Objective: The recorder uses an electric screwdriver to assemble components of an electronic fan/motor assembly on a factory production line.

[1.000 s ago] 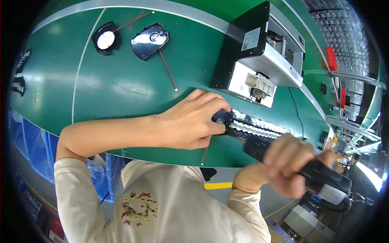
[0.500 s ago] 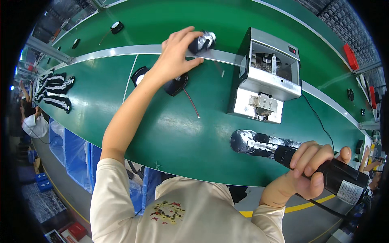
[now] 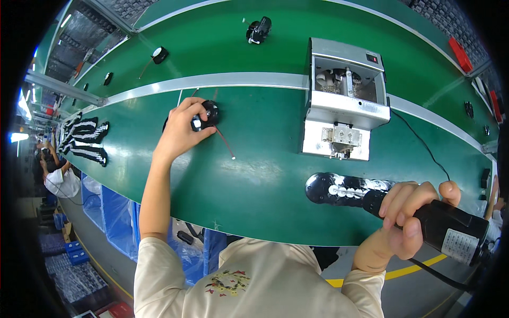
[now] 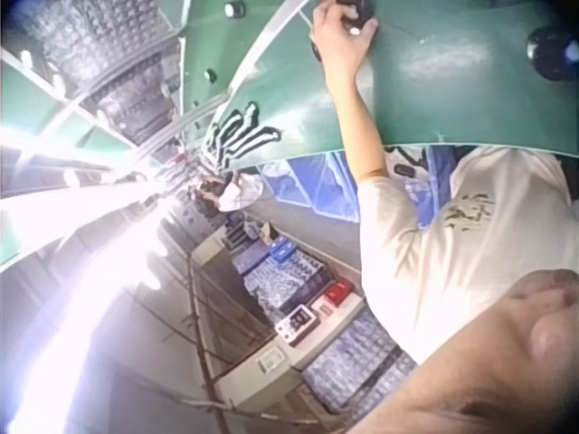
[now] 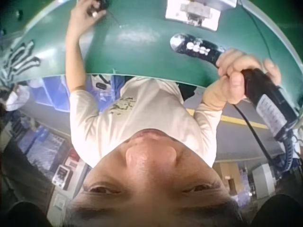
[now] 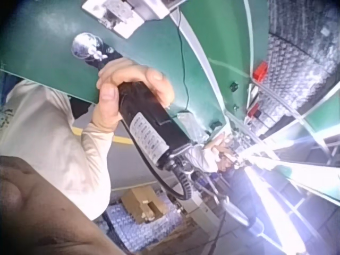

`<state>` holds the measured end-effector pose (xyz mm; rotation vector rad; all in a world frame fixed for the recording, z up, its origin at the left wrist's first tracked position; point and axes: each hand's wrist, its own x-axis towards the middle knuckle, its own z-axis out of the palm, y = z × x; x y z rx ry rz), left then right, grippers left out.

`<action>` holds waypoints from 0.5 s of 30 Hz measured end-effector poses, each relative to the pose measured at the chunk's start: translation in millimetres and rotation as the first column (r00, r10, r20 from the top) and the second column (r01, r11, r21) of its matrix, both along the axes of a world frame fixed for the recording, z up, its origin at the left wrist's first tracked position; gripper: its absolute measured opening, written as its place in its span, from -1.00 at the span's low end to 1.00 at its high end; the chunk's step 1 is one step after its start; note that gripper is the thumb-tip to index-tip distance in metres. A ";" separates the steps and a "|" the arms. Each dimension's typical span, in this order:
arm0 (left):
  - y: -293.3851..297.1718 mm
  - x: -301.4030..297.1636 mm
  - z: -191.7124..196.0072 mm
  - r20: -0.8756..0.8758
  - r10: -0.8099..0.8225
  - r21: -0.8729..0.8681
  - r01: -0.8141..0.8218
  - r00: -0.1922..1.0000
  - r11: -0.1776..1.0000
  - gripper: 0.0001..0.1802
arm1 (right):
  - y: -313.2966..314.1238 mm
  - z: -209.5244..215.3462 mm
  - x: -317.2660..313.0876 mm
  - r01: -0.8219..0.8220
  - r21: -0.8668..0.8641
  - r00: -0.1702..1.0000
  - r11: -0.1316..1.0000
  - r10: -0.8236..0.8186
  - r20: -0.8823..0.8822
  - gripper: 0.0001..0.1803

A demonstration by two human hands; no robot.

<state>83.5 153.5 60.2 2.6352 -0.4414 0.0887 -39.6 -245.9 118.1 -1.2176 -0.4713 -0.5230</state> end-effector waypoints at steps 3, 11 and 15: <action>13.8 9.9 14.6 0.033 -0.003 -0.055 0.005 0.999 0.998 -0.62 | 1.5 -0.1 2.8 0.038 -0.015 0.999 0.999 -0.038 0.022 -0.25; 156.6 177.5 -10.7 0.237 0.554 -0.079 -0.553 0.798 0.830 -0.47 | 9.5 -2.4 11.0 0.147 0.045 0.989 0.988 -0.147 -0.004 -0.33; 110.2 226.2 -19.2 0.196 0.739 0.114 -0.763 0.645 0.636 -0.28 | 2.5 -8.2 12.6 0.134 -0.027 0.991 0.991 -0.135 -0.015 -0.34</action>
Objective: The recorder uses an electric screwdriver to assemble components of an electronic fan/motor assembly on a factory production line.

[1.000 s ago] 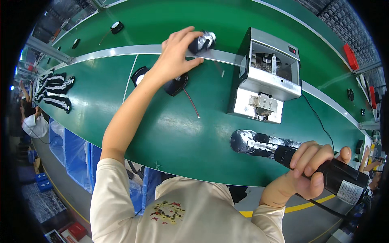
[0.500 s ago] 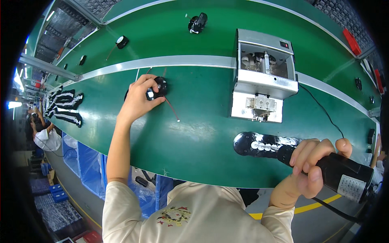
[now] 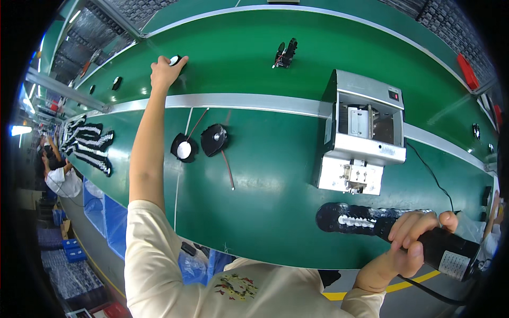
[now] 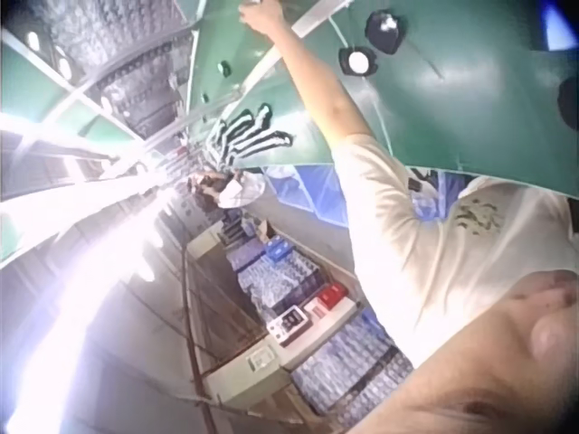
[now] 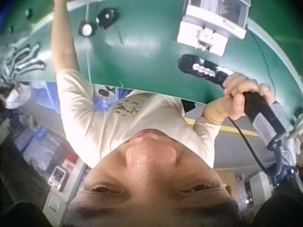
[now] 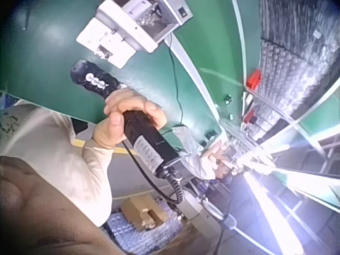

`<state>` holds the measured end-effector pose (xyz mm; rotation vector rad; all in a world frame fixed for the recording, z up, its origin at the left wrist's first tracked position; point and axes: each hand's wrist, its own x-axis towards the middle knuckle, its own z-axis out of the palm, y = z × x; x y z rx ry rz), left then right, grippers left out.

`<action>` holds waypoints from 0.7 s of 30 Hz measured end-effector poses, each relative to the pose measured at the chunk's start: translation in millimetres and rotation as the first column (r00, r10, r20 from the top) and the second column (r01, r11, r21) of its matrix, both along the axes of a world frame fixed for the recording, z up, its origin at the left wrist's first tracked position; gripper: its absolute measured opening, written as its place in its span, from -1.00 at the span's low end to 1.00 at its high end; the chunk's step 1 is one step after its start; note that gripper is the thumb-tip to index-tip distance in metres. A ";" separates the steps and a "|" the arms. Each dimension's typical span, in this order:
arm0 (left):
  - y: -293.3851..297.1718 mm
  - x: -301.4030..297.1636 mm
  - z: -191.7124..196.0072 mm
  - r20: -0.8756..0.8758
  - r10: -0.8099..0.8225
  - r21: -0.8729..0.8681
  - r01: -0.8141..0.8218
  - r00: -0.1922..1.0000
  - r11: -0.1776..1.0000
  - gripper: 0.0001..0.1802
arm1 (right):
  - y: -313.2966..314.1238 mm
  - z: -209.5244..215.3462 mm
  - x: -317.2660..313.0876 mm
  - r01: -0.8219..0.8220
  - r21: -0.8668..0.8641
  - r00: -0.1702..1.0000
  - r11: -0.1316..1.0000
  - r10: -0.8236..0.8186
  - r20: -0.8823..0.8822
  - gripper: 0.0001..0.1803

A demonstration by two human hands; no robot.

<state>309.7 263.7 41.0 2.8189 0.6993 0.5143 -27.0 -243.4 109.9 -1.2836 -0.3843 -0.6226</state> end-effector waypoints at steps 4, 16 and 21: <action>9.8 25.6 -15.9 -0.120 0.019 0.078 -0.009 0.993 0.997 -0.29 | -3.6 -0.3 5.4 -0.016 -0.006 1.000 1.000 0.016 -0.014 -0.32; -98.5 -183.5 52.6 0.262 -0.744 -0.264 0.787 0.615 0.558 -0.64 | -8.8 1.4 -6.1 -0.080 -0.013 0.997 0.997 0.080 -0.016 -0.26; -184.0 -282.0 20.2 0.135 -0.954 -0.331 0.919 0.269 0.213 -0.92 | 0.9 4.3 -6.2 -0.044 -0.017 0.999 0.999 0.044 0.006 -0.30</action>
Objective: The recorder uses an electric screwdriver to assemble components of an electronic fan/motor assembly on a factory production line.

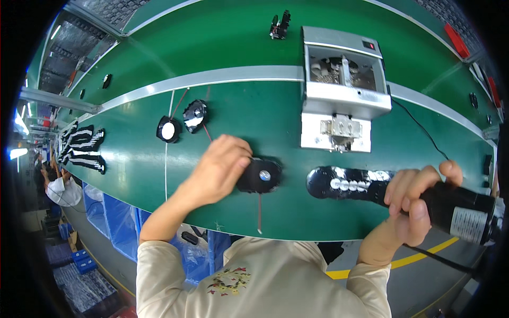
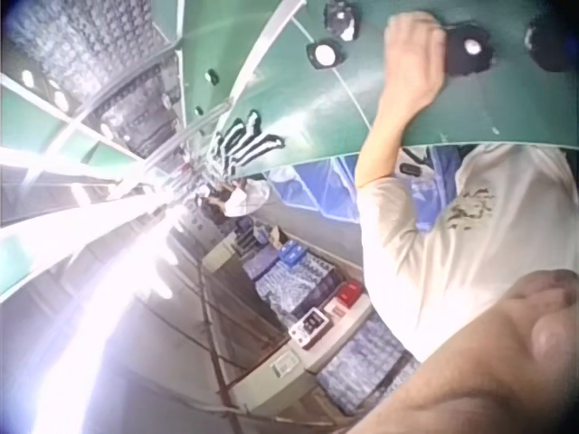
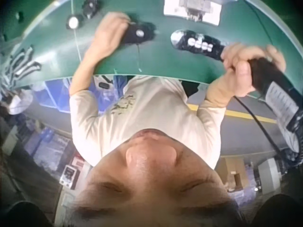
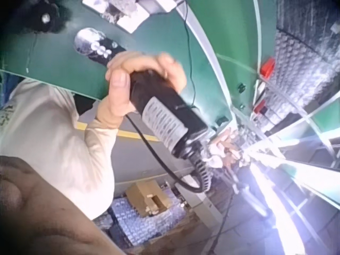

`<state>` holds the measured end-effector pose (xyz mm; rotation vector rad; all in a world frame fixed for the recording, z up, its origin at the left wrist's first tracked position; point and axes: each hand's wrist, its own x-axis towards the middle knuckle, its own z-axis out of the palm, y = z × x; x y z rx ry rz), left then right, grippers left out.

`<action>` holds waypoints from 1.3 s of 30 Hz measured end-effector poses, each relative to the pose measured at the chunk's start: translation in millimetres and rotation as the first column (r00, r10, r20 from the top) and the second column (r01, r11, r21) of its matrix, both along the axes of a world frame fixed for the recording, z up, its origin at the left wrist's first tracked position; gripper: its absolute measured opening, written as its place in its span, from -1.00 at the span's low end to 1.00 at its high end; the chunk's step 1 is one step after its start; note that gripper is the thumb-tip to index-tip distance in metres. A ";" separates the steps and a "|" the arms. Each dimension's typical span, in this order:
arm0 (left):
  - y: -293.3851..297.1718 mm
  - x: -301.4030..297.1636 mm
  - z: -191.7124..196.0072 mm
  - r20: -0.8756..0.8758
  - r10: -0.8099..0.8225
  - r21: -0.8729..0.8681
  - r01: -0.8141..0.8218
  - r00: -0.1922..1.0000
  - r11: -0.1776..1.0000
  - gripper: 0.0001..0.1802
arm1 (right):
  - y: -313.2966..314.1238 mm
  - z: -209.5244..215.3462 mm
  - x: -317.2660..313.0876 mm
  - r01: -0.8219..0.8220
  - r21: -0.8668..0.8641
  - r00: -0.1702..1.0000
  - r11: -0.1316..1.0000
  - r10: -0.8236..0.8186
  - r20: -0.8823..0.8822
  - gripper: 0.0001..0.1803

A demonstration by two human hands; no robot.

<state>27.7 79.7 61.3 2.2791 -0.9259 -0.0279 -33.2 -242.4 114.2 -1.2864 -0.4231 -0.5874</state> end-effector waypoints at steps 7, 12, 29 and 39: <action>-10.8 -21.6 -9.6 -0.025 -0.175 -0.111 0.171 0.984 0.979 -0.72 | -1.3 0.8 -1.7 0.045 -0.079 0.998 0.996 -0.048 -0.043 -0.29; -23.9 -19.6 -16.6 -0.030 -0.434 0.011 0.434 0.901 0.901 -0.75 | -6.6 2.4 -2.3 0.035 -0.130 0.999 0.991 -0.040 -0.033 -0.28; -97.5 -20.7 -27.3 0.063 -0.361 -0.113 0.366 0.931 0.924 -0.63 | -22.5 2.1 -3.4 -0.006 -0.244 0.999 0.970 -0.007 -0.049 -0.24; -102.0 -17.7 -28.3 0.070 -0.369 -0.093 0.374 0.927 0.923 -0.72 | -25.3 -0.5 -3.4 -0.072 -0.206 0.997 0.976 0.070 -0.016 -0.25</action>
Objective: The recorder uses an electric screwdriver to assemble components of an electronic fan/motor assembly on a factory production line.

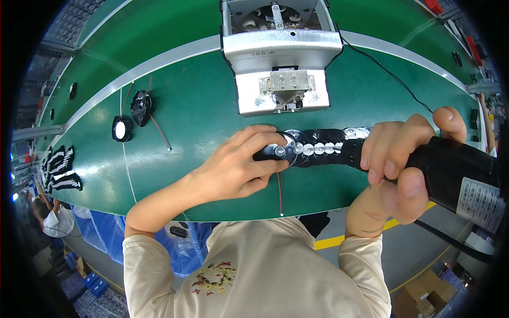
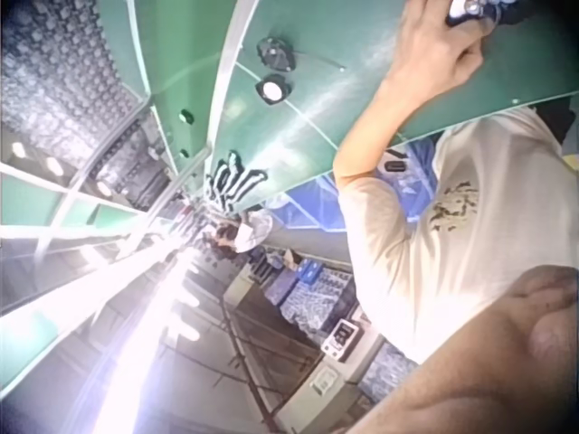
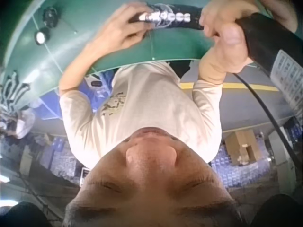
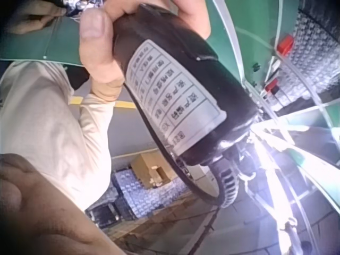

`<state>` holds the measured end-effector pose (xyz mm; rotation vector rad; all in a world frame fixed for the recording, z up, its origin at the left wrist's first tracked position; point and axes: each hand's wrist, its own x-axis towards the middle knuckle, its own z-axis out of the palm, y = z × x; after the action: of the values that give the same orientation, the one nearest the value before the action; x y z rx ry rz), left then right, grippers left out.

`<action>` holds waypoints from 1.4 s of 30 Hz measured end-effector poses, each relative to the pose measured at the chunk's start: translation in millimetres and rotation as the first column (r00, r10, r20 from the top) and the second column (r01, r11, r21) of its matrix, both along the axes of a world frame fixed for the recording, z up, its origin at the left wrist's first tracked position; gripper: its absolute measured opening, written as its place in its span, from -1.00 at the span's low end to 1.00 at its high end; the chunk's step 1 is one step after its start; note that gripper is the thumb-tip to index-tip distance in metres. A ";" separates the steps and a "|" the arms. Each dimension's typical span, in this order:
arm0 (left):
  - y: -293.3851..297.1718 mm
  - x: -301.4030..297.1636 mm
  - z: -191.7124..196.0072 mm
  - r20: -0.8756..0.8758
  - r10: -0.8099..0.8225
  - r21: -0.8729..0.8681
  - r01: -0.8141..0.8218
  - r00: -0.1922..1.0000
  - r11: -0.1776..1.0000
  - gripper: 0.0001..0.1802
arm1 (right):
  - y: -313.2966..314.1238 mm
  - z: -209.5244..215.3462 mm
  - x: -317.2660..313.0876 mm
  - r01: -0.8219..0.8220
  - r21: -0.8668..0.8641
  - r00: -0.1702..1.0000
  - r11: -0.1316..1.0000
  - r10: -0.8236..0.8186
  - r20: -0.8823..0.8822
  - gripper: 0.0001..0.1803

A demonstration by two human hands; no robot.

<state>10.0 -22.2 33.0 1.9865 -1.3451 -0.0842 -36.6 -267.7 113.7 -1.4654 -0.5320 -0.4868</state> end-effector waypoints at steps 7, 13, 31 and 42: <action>-6.3 -7.6 -18.1 0.039 0.059 -0.052 -0.057 0.997 0.997 -0.74 | 8.8 6.6 13.2 -0.110 0.002 0.994 0.994 0.110 0.013 -0.29; -1.7 -3.4 -16.3 0.063 0.015 -0.043 -0.012 0.998 0.999 -0.75 | 31.3 34.3 39.4 -0.158 -0.123 0.987 0.980 0.153 -0.045 -0.38; 15.0 -3.9 -27.4 0.054 0.047 -0.123 -0.040 0.997 0.992 -0.78 | 71.9 19.1 79.1 0.152 -0.031 0.982 0.988 -0.155 -0.106 -0.50; 17.9 -4.1 -31.4 0.009 0.052 -0.146 -0.050 0.999 0.988 -0.76 | 59.5 21.9 40.8 -0.151 -0.067 0.987 0.986 0.146 -0.070 -0.56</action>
<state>5.8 -4.3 1.6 1.9004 -1.2706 0.0501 4.2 -208.2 135.6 -1.4927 -0.6078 -0.3038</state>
